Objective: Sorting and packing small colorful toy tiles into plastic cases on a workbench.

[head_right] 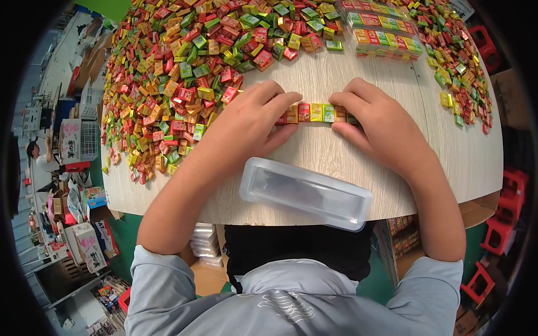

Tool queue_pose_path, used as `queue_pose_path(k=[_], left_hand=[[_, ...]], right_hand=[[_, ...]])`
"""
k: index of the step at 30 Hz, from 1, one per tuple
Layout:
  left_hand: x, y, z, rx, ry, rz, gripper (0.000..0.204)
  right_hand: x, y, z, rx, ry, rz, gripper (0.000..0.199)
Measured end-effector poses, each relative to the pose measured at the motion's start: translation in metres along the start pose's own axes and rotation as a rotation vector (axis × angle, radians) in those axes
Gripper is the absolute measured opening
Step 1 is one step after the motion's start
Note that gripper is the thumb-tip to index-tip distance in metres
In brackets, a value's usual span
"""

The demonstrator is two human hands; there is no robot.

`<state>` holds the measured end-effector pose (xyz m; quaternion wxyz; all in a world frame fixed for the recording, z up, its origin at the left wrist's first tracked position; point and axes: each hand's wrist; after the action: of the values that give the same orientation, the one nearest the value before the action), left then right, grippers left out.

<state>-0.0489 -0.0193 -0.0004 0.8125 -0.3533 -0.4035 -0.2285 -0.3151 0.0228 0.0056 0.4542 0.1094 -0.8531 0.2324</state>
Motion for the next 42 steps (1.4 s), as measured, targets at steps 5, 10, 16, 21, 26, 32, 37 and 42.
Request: queue_pose_path(k=[5,10,16,21,26,32,37,42], left_hand=[[-0.005,-0.001,-0.004,-0.042,-0.009,-0.001,0.033],[-0.003,-0.002,-0.003,-0.015,-0.01,-0.025,0.033],[-0.004,-0.002,-0.003,0.005,0.009,-0.022,0.031],[-0.003,-0.002,-0.003,0.015,-0.005,-0.031,0.032],[-0.006,-0.003,-0.004,-0.001,0.007,-0.014,0.032],[-0.007,0.0,-0.006,-0.007,0.014,-0.013,0.032],[-0.007,0.002,-0.007,-0.007,0.031,0.007,0.032],[-0.011,0.002,-0.009,-0.033,0.024,0.063,0.025]], right_hand=[[0.0,-0.001,0.0,0.008,-0.007,0.004,0.034],[-0.002,-0.002,0.002,0.006,0.001,-0.031,0.035],[-0.003,-0.003,0.003,0.015,-0.012,-0.026,0.033],[0.0,-0.004,0.003,-0.017,-0.021,-0.059,0.039],[0.002,-0.004,0.002,-0.028,-0.006,-0.077,0.04],[0.002,-0.005,-0.005,-0.059,0.004,-0.062,0.037],[0.002,-0.005,-0.005,-0.052,0.023,-0.043,0.035],[0.004,-0.005,-0.002,-0.056,0.04,-0.064,0.033]])
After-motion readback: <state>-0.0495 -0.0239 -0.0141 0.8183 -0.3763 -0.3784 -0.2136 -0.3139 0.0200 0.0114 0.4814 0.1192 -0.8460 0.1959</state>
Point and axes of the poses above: each hand's wrist, its own y-axis away from the middle knuckle, its own x-axis out of the back of the hand, z = x × y, and after that the axes turned 7 degrees about z, right-handed
